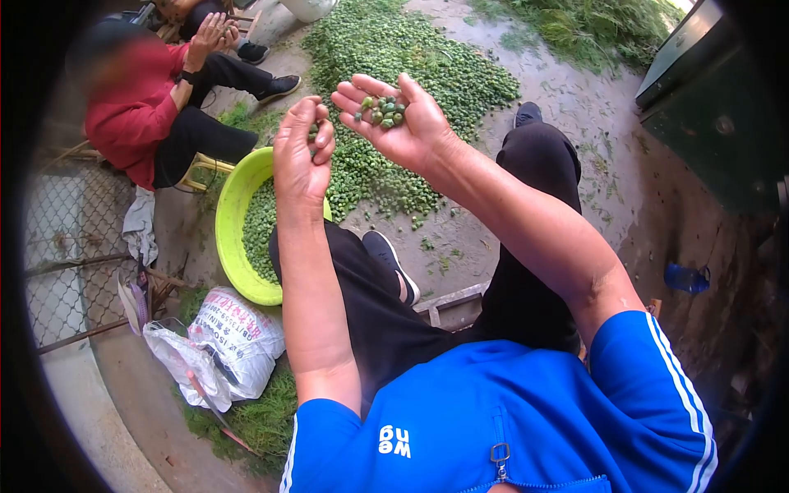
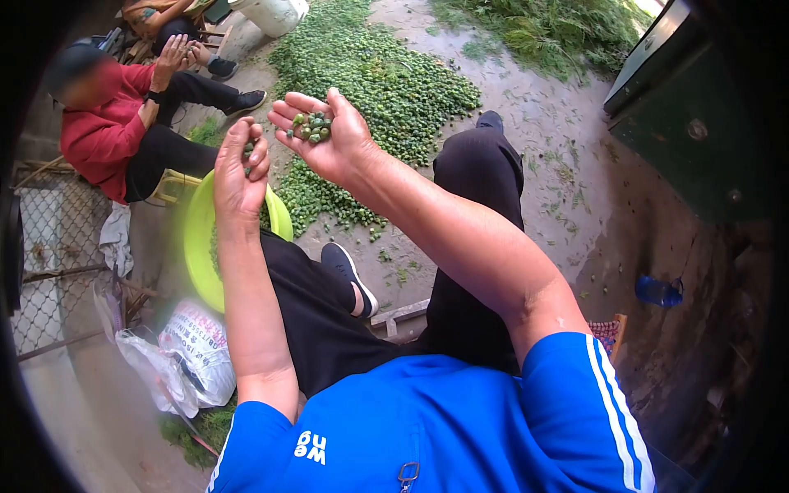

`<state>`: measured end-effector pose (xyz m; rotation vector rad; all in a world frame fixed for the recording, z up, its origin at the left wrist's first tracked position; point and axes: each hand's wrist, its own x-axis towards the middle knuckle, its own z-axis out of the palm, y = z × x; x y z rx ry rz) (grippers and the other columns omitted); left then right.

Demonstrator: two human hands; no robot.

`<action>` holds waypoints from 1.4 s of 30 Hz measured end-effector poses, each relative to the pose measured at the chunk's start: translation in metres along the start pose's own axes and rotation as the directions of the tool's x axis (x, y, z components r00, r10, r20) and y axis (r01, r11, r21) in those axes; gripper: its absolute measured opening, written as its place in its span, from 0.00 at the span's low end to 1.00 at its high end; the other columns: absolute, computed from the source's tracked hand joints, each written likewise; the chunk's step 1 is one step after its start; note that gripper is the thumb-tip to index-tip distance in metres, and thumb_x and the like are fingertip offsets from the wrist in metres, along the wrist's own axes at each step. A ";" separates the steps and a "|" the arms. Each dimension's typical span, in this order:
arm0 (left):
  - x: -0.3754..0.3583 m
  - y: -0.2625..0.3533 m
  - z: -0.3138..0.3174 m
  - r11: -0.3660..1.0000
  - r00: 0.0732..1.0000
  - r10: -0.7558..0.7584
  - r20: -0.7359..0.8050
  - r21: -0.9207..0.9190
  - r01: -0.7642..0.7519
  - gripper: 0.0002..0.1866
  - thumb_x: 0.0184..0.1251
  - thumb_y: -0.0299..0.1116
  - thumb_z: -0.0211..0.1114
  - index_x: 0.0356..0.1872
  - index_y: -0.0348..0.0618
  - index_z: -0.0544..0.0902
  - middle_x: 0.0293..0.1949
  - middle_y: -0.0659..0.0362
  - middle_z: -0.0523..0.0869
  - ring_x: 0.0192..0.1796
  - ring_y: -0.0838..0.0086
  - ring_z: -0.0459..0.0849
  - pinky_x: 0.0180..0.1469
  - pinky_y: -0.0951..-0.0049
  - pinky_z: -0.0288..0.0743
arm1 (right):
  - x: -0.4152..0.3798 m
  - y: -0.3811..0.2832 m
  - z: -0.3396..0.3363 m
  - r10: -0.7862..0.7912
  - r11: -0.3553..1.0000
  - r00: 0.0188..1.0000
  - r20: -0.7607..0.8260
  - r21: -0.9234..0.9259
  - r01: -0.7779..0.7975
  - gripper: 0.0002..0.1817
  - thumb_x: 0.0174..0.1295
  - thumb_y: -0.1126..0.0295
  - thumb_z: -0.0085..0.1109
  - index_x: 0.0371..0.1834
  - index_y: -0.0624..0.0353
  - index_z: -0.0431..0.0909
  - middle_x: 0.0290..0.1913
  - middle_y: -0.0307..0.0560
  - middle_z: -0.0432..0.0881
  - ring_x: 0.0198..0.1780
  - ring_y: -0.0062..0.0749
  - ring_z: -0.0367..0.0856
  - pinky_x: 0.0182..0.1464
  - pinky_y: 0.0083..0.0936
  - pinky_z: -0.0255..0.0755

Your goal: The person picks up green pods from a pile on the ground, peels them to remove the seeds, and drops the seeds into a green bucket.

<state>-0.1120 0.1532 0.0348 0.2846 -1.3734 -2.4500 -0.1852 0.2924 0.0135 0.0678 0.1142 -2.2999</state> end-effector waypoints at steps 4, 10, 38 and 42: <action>-0.003 -0.013 0.008 0.987 0.999 0.012 0.045 0.162 -0.019 0.11 0.62 0.24 0.66 0.45 0.39 0.79 0.33 0.65 0.79 0.23 0.90 0.66 0.16 0.91 0.51 | 0.000 0.003 0.002 -0.015 1.000 1.000 0.002 0.009 0.015 0.35 0.74 0.48 0.20 0.62 0.69 0.64 0.59 0.63 0.72 0.60 0.47 0.71 0.65 0.41 0.64; -0.002 -0.029 0.017 0.782 0.955 0.257 0.146 0.549 -0.294 0.13 0.57 0.19 0.68 0.44 0.40 0.83 0.34 0.64 0.80 0.40 0.81 0.80 0.42 0.81 0.76 | 0.003 0.004 -0.004 -0.019 1.000 1.000 -0.002 -0.022 0.019 0.34 0.74 0.50 0.20 0.60 0.70 0.66 0.57 0.63 0.73 0.54 0.44 0.74 0.62 0.38 0.67; -0.044 0.084 -0.056 0.168 0.915 0.404 0.005 0.983 -0.079 0.17 0.62 0.27 0.65 0.53 0.40 0.79 0.52 0.56 0.79 0.45 0.76 0.82 0.45 0.79 0.75 | -0.001 0.003 0.007 0.028 0.999 0.997 0.077 0.017 -0.029 0.36 0.74 0.48 0.24 0.66 0.74 0.57 0.67 0.69 0.61 0.70 0.56 0.58 0.73 0.48 0.51; -0.037 0.023 0.020 0.593 0.941 0.204 0.270 0.731 -0.339 0.19 0.58 0.26 0.69 0.52 0.38 0.80 0.48 0.60 0.79 0.41 0.79 0.80 0.43 0.79 0.75 | -0.002 0.003 0.007 0.039 0.998 0.998 0.039 -0.060 -0.037 0.36 0.74 0.47 0.20 0.63 0.73 0.61 0.66 0.66 0.62 0.68 0.53 0.62 0.71 0.46 0.58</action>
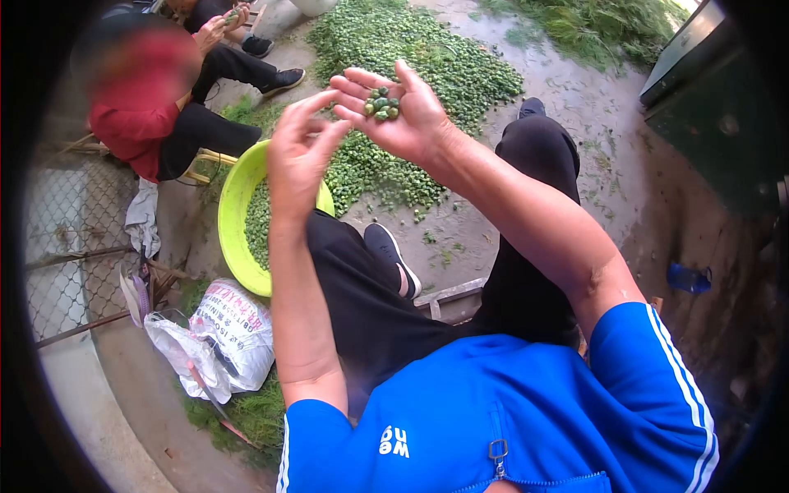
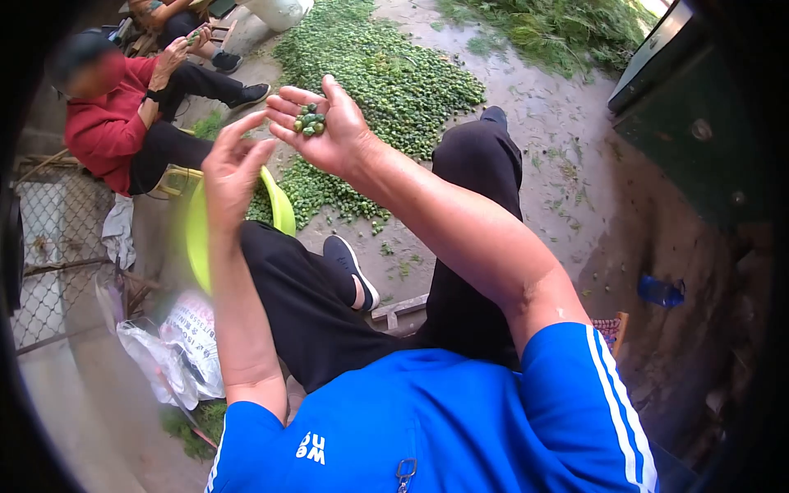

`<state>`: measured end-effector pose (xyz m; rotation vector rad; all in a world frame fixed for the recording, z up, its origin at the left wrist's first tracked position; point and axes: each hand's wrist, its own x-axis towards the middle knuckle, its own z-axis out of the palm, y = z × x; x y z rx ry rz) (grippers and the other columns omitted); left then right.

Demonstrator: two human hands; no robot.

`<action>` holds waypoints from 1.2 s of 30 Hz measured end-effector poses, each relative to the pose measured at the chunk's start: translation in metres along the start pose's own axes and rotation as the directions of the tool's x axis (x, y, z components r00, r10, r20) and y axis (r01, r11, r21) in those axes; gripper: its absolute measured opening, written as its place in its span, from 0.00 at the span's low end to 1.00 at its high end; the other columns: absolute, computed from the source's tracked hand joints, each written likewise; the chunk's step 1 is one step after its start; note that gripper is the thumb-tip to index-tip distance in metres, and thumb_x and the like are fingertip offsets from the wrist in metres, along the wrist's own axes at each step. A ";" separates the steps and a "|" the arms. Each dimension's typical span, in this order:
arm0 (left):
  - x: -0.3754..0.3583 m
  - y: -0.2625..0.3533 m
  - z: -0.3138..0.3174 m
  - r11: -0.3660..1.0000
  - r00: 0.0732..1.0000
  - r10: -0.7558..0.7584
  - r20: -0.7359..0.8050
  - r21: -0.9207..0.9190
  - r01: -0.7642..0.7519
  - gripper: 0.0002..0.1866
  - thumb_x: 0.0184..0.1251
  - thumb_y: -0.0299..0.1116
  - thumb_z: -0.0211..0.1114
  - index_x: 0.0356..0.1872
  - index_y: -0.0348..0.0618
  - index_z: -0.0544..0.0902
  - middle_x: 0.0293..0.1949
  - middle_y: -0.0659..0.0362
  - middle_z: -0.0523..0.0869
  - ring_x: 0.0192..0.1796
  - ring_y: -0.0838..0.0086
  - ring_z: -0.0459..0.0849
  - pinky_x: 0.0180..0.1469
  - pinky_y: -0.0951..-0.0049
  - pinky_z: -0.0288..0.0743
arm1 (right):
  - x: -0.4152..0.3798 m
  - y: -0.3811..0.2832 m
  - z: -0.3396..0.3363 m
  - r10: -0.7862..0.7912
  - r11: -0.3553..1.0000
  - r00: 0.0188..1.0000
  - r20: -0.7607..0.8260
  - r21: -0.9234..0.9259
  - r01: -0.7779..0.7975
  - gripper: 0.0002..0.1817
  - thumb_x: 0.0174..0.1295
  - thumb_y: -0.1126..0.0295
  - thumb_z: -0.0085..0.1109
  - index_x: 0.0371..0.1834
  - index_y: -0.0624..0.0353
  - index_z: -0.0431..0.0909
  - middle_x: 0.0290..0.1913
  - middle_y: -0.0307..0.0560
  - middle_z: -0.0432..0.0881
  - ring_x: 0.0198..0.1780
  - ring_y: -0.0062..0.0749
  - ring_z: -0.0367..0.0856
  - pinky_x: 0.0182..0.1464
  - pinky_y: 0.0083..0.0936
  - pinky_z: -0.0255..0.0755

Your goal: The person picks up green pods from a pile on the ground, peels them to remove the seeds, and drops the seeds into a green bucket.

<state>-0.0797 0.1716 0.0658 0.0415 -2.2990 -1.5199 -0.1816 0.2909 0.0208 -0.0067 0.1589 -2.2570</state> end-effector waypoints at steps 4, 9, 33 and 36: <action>0.010 -0.002 0.041 0.973 0.996 0.080 0.044 0.212 -0.087 0.24 0.51 0.27 0.72 0.52 0.41 0.80 0.44 0.59 0.79 0.38 0.78 0.79 0.42 0.78 0.75 | 0.002 -0.001 -0.005 0.032 0.998 0.999 -0.005 0.051 -0.031 0.36 0.72 0.43 0.27 0.59 0.69 0.66 0.58 0.62 0.70 0.59 0.48 0.70 0.66 0.46 0.63; 0.013 -0.014 0.049 0.961 0.994 0.098 0.042 0.257 -0.106 0.22 0.50 0.27 0.72 0.50 0.43 0.81 0.42 0.57 0.79 0.39 0.74 0.81 0.43 0.75 0.77 | 0.002 0.000 -0.007 -0.003 0.992 0.994 -0.112 -0.123 -0.011 0.35 0.74 0.47 0.25 0.56 0.72 0.69 0.53 0.59 0.73 0.57 0.42 0.72 0.64 0.37 0.68; 0.002 -0.036 0.039 0.834 0.963 -0.212 0.167 -0.483 0.267 0.07 0.65 0.24 0.58 0.43 0.39 0.77 0.35 0.62 0.75 0.27 0.85 0.70 0.23 0.87 0.65 | 0.001 0.012 -0.018 0.041 0.973 0.994 -0.106 -0.224 -0.064 0.35 0.74 0.49 0.19 0.64 0.70 0.61 0.61 0.61 0.69 0.56 0.47 0.73 0.58 0.45 0.70; 0.007 -0.033 0.028 0.407 0.905 -0.318 0.283 -0.821 0.399 0.07 0.66 0.25 0.57 0.43 0.39 0.75 0.37 0.58 0.79 0.28 0.82 0.72 0.21 0.87 0.64 | 0.006 0.012 -0.021 0.031 0.988 0.998 -0.057 -0.150 -0.039 0.35 0.74 0.48 0.19 0.65 0.71 0.59 0.59 0.61 0.69 0.57 0.47 0.72 0.56 0.43 0.71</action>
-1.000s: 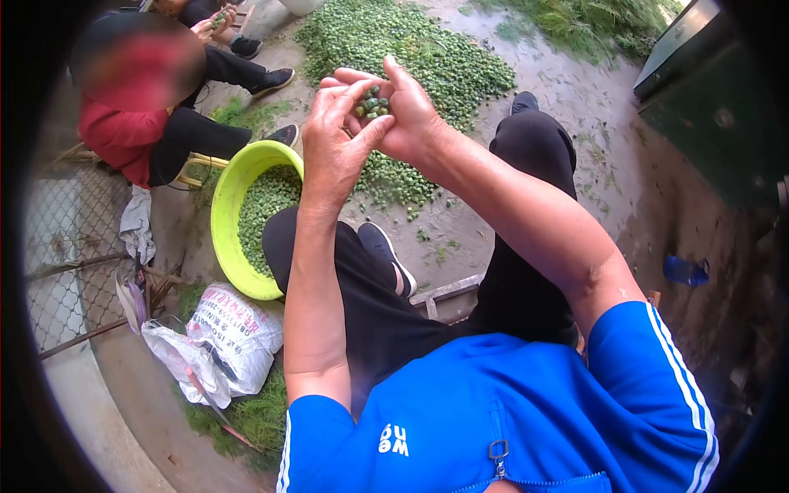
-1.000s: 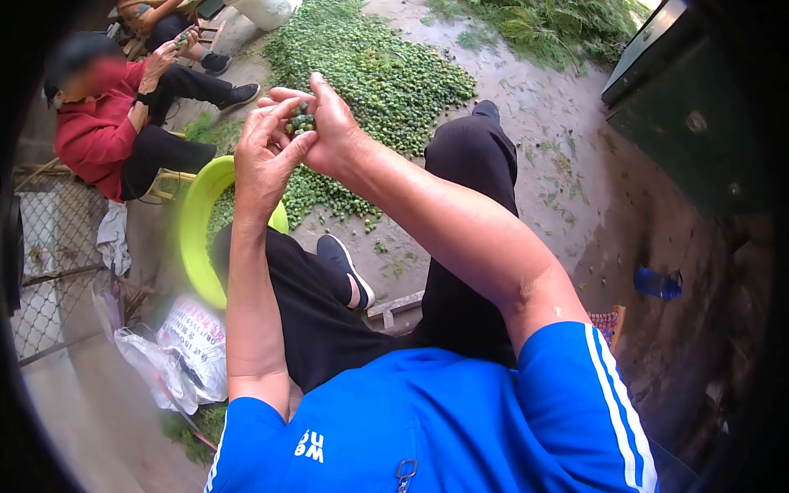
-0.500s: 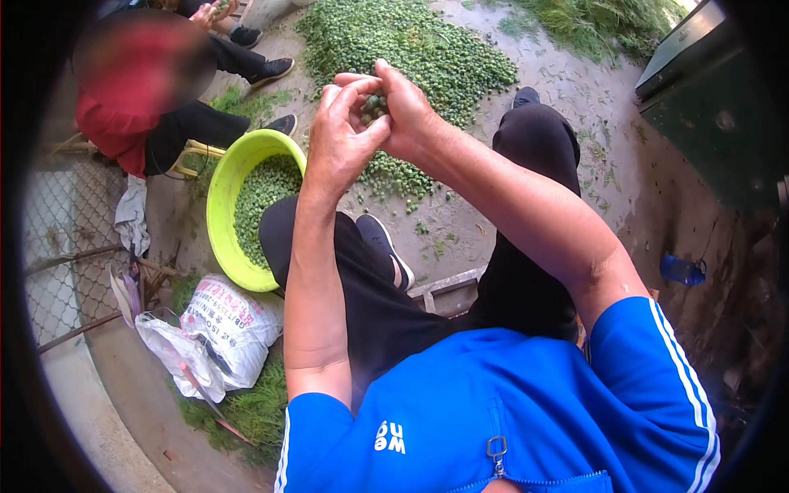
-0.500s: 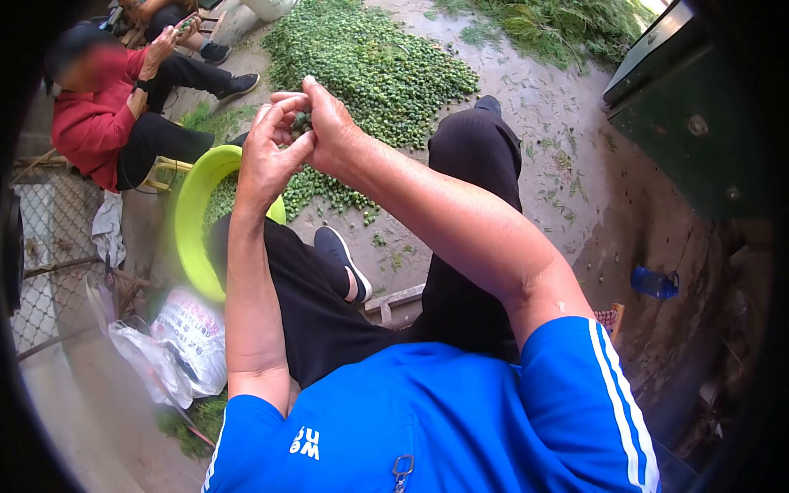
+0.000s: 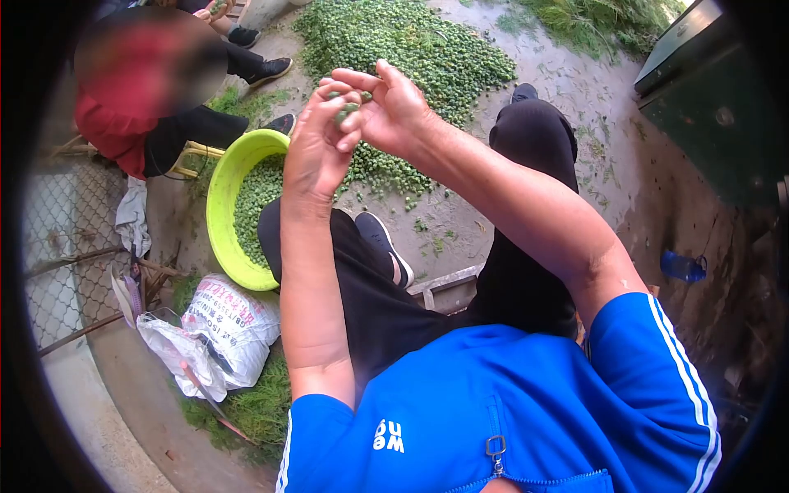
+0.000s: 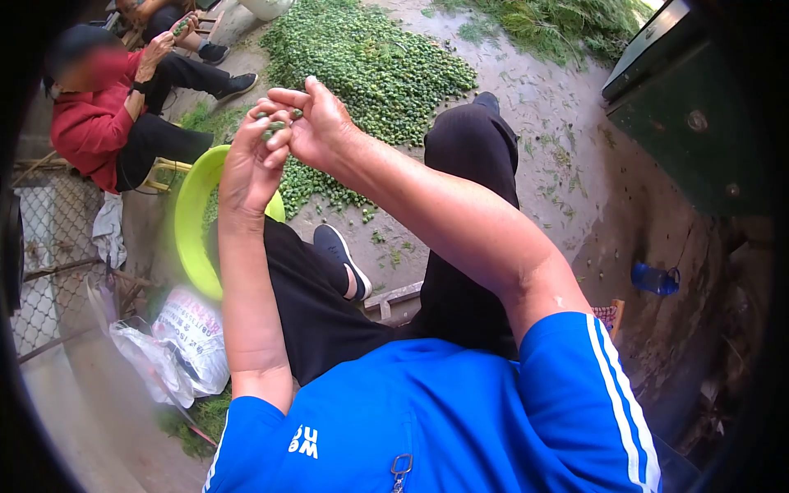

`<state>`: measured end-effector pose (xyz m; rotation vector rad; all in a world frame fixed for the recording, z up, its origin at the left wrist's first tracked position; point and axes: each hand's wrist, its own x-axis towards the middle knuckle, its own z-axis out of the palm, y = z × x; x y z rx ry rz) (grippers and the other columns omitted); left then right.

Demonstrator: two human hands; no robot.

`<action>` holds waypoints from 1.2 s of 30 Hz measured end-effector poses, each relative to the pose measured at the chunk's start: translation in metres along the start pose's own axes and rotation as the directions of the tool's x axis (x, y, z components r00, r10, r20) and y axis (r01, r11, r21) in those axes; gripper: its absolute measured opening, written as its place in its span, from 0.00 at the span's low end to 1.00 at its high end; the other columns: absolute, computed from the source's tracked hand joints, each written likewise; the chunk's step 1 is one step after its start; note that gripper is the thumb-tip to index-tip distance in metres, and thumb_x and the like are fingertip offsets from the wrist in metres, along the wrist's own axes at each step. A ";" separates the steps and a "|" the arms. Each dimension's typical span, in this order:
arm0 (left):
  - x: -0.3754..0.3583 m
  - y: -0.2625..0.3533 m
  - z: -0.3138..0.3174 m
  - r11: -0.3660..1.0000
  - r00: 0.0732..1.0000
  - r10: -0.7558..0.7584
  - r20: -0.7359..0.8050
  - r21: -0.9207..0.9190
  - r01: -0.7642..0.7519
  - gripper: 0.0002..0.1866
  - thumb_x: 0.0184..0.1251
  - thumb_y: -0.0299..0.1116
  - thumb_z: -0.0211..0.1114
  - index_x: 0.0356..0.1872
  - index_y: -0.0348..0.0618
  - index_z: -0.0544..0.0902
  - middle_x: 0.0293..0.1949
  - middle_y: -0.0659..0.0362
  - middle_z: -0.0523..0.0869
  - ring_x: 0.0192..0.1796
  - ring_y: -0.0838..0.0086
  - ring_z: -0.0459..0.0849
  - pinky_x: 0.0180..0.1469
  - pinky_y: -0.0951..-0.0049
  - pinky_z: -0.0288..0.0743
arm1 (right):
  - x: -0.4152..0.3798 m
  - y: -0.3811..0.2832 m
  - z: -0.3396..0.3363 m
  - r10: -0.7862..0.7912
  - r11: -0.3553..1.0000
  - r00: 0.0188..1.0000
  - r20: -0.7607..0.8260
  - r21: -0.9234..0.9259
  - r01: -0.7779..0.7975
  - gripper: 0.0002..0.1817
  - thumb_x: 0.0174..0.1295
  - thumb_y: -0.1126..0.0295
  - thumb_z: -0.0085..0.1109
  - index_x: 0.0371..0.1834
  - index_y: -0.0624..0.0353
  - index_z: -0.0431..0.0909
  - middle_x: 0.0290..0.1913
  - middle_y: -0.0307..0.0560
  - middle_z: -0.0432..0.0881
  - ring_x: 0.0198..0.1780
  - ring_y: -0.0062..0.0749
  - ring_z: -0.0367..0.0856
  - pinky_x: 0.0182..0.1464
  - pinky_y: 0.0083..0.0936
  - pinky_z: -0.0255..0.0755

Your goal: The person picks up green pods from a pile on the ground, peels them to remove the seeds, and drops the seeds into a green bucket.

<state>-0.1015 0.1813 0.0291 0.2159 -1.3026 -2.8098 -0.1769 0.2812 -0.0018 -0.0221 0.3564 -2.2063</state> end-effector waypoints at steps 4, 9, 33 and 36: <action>-0.005 0.010 0.004 0.980 0.999 -0.016 0.035 -0.198 0.023 0.11 0.71 0.32 0.53 0.48 0.37 0.75 0.38 0.56 0.79 0.31 0.80 0.72 0.20 0.87 0.64 | 0.004 -0.001 -0.003 -0.011 0.999 0.998 0.058 0.044 0.008 0.36 0.74 0.47 0.18 0.66 0.71 0.57 0.59 0.61 0.70 0.56 0.47 0.73 0.55 0.43 0.71; -0.002 0.001 -0.004 0.943 0.977 0.170 -0.126 0.308 -0.125 0.10 0.61 0.23 0.65 0.44 0.35 0.81 0.35 0.62 0.83 0.28 0.82 0.73 0.24 0.87 0.66 | -0.001 -0.001 0.002 0.002 1.000 1.000 0.025 -0.030 -0.001 0.36 0.74 0.47 0.18 0.66 0.71 0.57 0.59 0.61 0.70 0.59 0.45 0.71 0.61 0.41 0.67; -0.036 0.059 -0.077 0.805 0.987 0.146 -0.064 -0.572 -0.156 0.26 0.75 0.48 0.41 0.52 0.33 0.74 0.51 0.42 0.77 0.56 0.53 0.76 0.46 0.63 0.77 | -0.011 -0.030 0.005 -0.116 0.979 0.993 -0.027 -0.171 0.109 0.32 0.74 0.54 0.22 0.68 0.73 0.53 0.66 0.68 0.62 0.67 0.56 0.64 0.68 0.50 0.62; -0.059 0.089 -0.126 0.838 0.936 0.231 -0.266 -0.434 -0.330 0.32 0.74 0.56 0.39 0.54 0.34 0.74 0.51 0.43 0.78 0.57 0.51 0.75 0.55 0.54 0.74 | -0.013 -0.033 0.010 -0.129 0.971 0.991 -0.026 -0.205 0.121 0.32 0.75 0.54 0.21 0.68 0.73 0.53 0.66 0.67 0.63 0.66 0.55 0.66 0.68 0.49 0.62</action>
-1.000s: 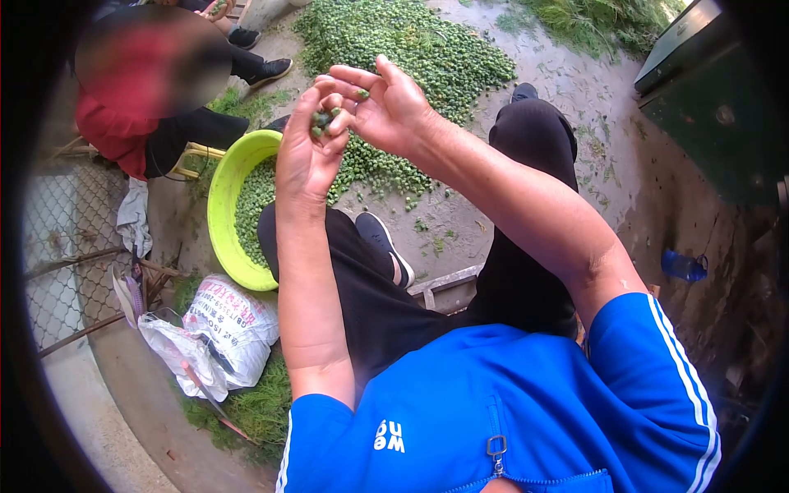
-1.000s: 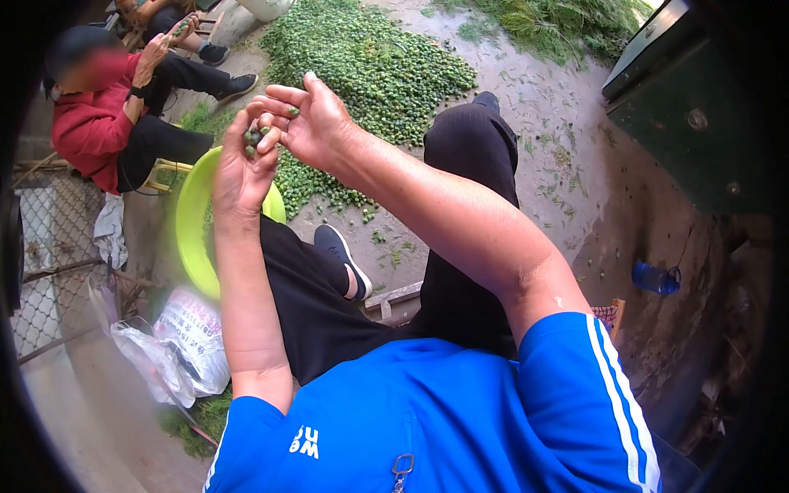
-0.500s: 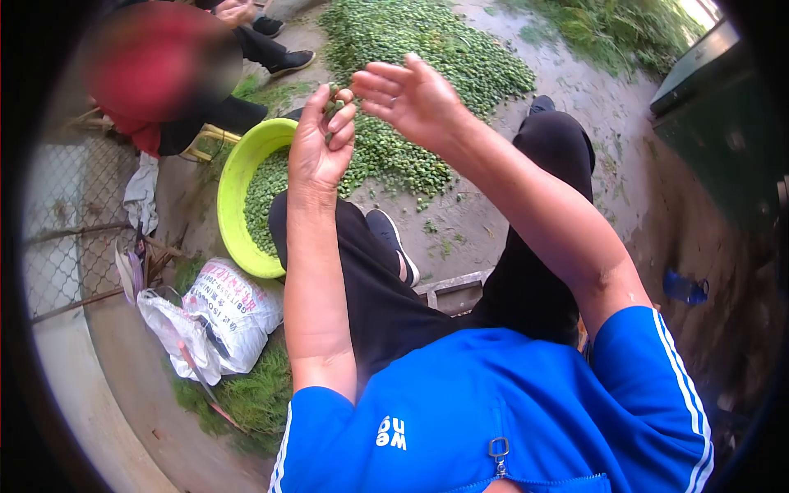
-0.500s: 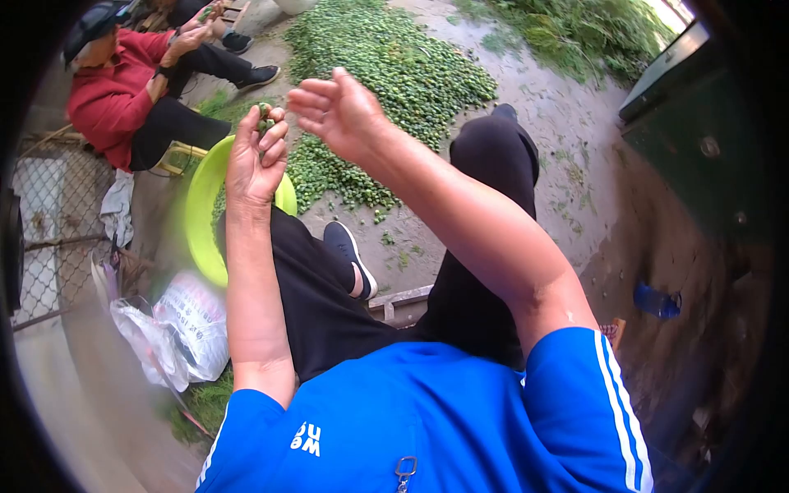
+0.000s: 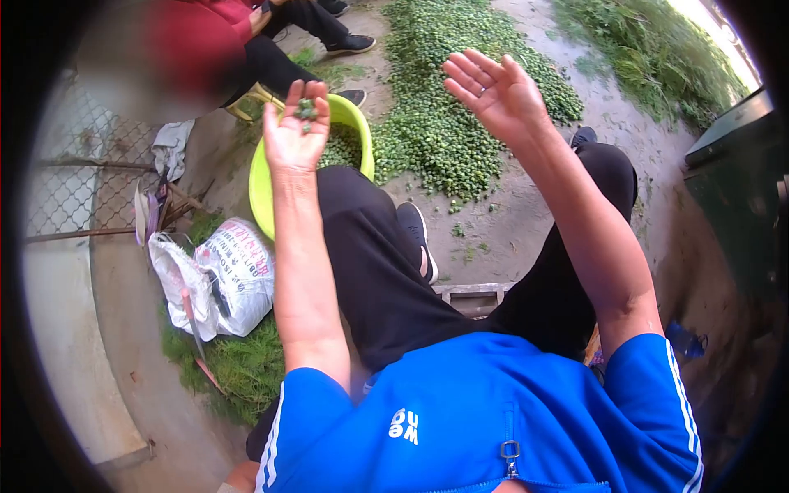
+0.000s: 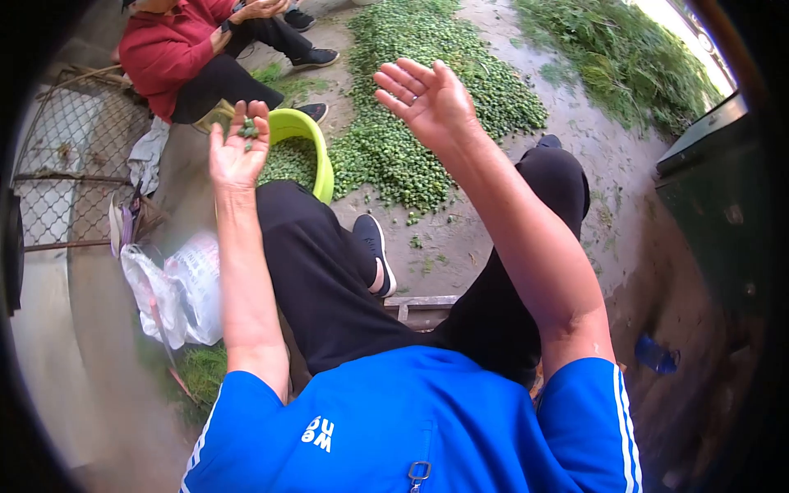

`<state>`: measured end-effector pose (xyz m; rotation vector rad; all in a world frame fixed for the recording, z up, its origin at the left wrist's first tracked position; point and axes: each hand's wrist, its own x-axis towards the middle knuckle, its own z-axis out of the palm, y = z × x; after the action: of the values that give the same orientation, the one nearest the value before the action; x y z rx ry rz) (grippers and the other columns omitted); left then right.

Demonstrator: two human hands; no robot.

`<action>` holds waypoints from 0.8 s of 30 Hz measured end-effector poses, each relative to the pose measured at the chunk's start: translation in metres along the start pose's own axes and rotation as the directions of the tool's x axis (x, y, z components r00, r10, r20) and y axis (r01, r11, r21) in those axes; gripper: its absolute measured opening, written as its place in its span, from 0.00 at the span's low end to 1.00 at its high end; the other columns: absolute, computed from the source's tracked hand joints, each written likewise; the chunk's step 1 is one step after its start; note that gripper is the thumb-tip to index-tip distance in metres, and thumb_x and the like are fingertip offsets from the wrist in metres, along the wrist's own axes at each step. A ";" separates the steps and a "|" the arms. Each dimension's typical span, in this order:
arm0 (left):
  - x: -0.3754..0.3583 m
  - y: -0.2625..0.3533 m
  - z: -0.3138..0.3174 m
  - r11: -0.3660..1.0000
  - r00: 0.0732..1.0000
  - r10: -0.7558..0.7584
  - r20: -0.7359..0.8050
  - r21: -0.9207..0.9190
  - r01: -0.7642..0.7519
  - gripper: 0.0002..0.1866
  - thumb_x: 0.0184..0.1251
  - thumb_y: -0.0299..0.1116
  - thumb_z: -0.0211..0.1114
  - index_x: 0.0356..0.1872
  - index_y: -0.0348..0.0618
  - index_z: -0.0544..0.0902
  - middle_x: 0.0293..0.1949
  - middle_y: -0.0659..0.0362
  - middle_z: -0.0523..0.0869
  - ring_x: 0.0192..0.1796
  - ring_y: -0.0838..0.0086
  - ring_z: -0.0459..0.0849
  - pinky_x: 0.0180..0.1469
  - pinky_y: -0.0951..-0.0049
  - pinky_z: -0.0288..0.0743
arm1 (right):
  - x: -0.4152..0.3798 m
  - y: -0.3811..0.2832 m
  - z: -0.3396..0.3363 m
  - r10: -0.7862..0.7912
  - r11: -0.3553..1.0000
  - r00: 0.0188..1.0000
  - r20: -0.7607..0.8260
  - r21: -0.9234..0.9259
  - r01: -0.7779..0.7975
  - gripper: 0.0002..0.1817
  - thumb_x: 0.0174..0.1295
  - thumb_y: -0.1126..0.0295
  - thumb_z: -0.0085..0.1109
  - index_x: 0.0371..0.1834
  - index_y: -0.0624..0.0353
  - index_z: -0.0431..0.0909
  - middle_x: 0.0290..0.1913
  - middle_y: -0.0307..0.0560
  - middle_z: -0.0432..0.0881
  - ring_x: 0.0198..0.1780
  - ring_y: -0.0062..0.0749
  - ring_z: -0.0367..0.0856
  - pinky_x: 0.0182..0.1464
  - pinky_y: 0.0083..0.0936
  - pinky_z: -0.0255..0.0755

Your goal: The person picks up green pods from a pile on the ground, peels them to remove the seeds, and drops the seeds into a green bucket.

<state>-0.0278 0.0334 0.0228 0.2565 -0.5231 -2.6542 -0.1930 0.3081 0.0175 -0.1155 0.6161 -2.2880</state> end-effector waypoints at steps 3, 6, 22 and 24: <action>-0.025 0.030 0.003 0.857 0.921 0.298 -0.250 0.495 -0.143 0.40 0.68 0.67 0.37 0.65 0.42 0.66 0.71 0.54 0.60 0.73 0.50 0.50 0.66 0.26 0.42 | -0.003 -0.002 0.003 -0.013 1.000 1.000 -0.002 -0.021 0.013 0.32 0.75 0.54 0.20 0.67 0.74 0.54 0.65 0.67 0.64 0.66 0.55 0.66 0.67 0.49 0.63; -0.044 0.063 -0.022 0.736 0.826 0.349 -0.442 0.675 0.050 0.46 0.63 0.70 0.44 0.75 0.53 0.46 0.76 0.60 0.32 0.77 0.52 0.34 0.63 0.22 0.38 | -0.002 -0.003 0.001 -0.022 0.999 1.000 0.018 -0.034 0.022 0.32 0.75 0.54 0.20 0.67 0.73 0.54 0.65 0.67 0.64 0.66 0.55 0.66 0.67 0.49 0.63; 0.043 -0.010 0.007 0.585 0.988 0.128 -0.084 0.811 -0.007 0.21 0.69 0.40 0.59 0.58 0.38 0.74 0.57 0.49 0.77 0.59 0.59 0.77 0.58 0.58 0.72 | 0.001 -0.067 -0.044 0.081 0.933 0.995 0.053 -0.356 -0.057 0.17 0.68 0.58 0.50 0.55 0.53 0.72 0.55 0.43 0.73 0.54 0.38 0.73 0.56 0.53 0.69; 0.065 -0.050 -0.009 0.601 0.991 -0.016 -0.135 0.791 0.117 0.18 0.68 0.38 0.61 0.55 0.40 0.76 0.53 0.51 0.80 0.55 0.61 0.80 0.54 0.62 0.75 | 0.004 -0.073 -0.045 0.087 0.940 0.989 0.120 -0.340 -0.041 0.17 0.68 0.59 0.49 0.55 0.55 0.72 0.55 0.44 0.73 0.56 0.39 0.72 0.57 0.53 0.69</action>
<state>-0.1023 0.0437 -0.0116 0.6928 -1.6865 -2.2518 -0.2549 0.3668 0.0114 -0.4039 0.9224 -2.0736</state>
